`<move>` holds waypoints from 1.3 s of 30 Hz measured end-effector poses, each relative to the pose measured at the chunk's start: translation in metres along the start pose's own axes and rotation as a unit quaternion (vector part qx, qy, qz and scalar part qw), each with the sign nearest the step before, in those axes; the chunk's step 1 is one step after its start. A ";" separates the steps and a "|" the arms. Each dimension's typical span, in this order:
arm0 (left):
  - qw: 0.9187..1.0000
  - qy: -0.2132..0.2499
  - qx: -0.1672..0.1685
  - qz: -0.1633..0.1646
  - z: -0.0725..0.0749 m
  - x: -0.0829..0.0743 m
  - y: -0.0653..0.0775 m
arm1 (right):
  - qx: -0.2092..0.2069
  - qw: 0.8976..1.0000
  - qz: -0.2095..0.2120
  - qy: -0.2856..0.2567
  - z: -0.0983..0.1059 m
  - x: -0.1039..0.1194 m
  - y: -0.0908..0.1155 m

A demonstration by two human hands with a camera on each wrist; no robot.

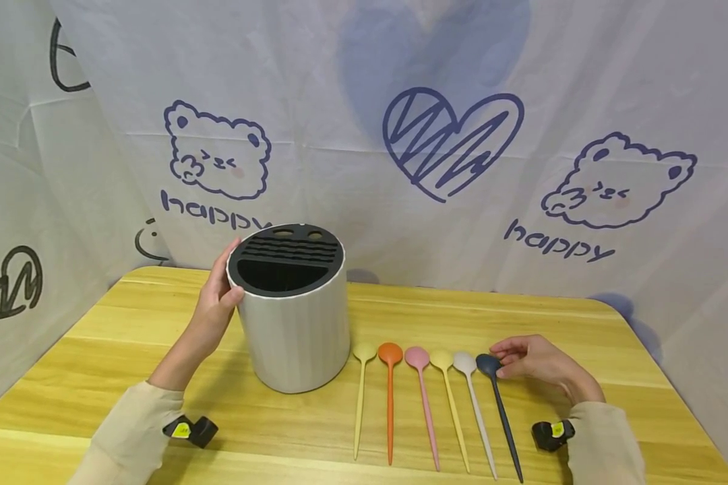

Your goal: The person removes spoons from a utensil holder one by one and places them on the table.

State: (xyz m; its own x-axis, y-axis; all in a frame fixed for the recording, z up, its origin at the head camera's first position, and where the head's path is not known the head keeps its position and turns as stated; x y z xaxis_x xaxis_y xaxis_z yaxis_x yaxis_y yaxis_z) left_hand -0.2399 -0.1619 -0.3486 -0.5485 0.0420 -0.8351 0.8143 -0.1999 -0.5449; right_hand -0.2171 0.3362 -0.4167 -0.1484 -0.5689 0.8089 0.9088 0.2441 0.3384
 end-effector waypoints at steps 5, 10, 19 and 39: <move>1.000 -0.001 0.002 0.006 -0.002 0.002 -0.001 | -0.015 1.000 -0.004 0.015 0.001 -0.003 0.002; 1.000 0.002 0.002 0.004 -0.002 0.004 -0.001 | -0.026 1.000 -0.005 0.018 0.000 -0.004 0.005; 0.998 -0.032 0.043 0.027 0.019 0.022 0.004 | -0.043 0.999 -0.024 -0.008 -0.009 -0.002 0.001; 0.836 -0.487 0.252 0.022 0.059 0.042 0.033 | -0.095 0.981 -0.004 0.171 -0.032 0.018 0.009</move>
Point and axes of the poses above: each hand's wrist, its own y-axis away from the middle knuckle, its own z-axis out of the back of the hand, x = y × z, the point moved 3 cm from there along -y, towards the middle knuckle, and after that the axes turned 5 degrees about -z, right-handed, at the moved point
